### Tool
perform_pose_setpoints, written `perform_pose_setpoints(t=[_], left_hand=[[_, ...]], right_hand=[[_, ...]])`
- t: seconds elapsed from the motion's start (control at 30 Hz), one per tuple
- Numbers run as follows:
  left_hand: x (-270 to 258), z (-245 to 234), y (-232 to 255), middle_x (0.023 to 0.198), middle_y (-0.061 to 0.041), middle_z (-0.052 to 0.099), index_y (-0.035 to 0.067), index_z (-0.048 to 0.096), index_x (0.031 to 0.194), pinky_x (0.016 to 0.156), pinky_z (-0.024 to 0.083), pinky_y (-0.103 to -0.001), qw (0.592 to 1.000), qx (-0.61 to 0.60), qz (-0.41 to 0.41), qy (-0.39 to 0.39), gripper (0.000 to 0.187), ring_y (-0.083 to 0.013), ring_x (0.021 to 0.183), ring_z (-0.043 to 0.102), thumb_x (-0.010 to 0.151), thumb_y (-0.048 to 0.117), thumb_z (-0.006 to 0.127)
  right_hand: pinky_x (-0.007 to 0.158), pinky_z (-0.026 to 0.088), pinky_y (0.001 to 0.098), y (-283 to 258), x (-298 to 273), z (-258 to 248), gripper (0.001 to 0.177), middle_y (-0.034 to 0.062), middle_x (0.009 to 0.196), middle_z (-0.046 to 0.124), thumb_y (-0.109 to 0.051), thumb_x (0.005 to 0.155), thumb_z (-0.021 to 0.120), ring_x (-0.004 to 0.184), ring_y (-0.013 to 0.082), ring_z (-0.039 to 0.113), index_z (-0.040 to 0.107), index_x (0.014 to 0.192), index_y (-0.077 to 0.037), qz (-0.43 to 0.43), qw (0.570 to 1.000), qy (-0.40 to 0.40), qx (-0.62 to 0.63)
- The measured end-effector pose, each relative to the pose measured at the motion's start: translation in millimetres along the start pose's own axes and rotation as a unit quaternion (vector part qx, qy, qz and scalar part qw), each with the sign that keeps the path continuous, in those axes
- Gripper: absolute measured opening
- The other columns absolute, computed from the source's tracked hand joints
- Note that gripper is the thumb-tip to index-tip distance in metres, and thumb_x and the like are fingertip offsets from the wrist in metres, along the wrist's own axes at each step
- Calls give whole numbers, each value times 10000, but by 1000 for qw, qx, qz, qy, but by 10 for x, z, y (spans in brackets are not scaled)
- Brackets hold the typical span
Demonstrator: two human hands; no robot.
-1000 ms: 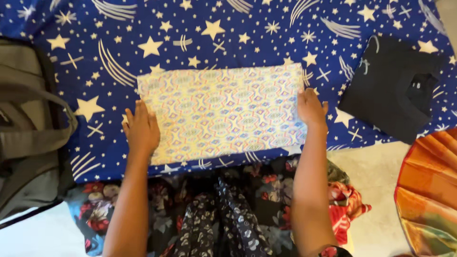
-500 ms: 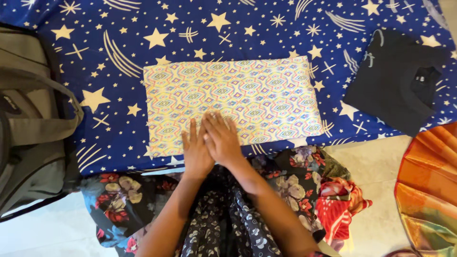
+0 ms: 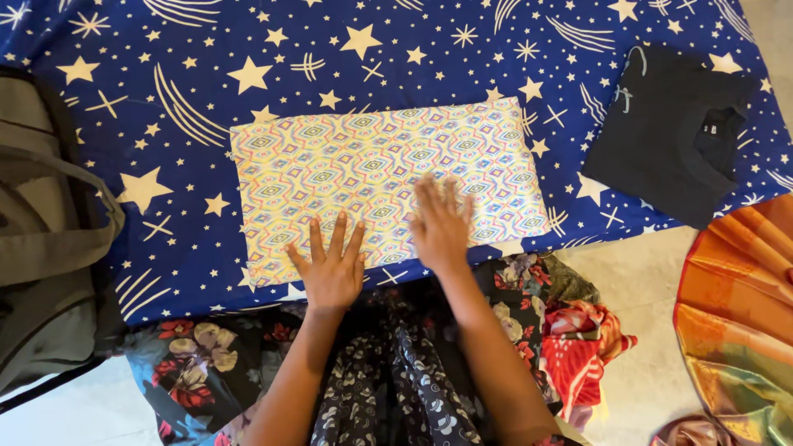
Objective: The person folds a patterned garment on a bed and places it into a large open bag.
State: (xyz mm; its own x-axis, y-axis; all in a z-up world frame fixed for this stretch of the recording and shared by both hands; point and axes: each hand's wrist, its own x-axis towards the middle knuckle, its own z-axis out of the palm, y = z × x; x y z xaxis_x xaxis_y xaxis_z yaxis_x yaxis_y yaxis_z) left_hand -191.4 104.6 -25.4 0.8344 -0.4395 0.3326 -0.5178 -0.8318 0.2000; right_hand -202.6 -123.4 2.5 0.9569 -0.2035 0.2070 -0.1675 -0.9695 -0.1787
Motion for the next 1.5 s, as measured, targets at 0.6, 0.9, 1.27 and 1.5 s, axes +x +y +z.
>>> perform_pose_setpoints(t=[0.6,0.9,1.27,1.5], left_hand=[[12,-50,26,1660,-18,390,301,549,1519,1092,80,-838,1000,6,4,3,524,-454,1540,270,1002,369,603],[34,-87,51,1644,-17,414,307,557,1506,1087,97,-844,1000,9,2,-2,544,-455,1529,290,971,357,644],[14,-39,41,1661,-23,392,300,529,1530,1095,47,-832,1000,-25,-3,17,533,-447,1545,267,1004,359,591],[-11,-24,36,1665,-25,370,288,511,1542,1097,39,-832,999,-38,-2,16,553,-428,1554,232,999,362,589]], right_hand=[[1145,84,780,1263,-2,-177,583,72,1652,413,-432,1074,349,1560,424,229,487,1561,-143,70,995,70,-13],[1171,168,721,1479,38,-222,647,141,1653,396,-509,1095,307,1525,472,280,437,1591,-113,88,992,92,18],[1205,215,603,1675,19,-257,682,236,1564,474,-489,1080,384,1483,496,344,449,1546,5,117,984,125,57],[1207,259,582,1652,-175,-155,633,272,1590,449,-426,1115,360,1480,525,337,473,1532,37,134,974,175,45]])
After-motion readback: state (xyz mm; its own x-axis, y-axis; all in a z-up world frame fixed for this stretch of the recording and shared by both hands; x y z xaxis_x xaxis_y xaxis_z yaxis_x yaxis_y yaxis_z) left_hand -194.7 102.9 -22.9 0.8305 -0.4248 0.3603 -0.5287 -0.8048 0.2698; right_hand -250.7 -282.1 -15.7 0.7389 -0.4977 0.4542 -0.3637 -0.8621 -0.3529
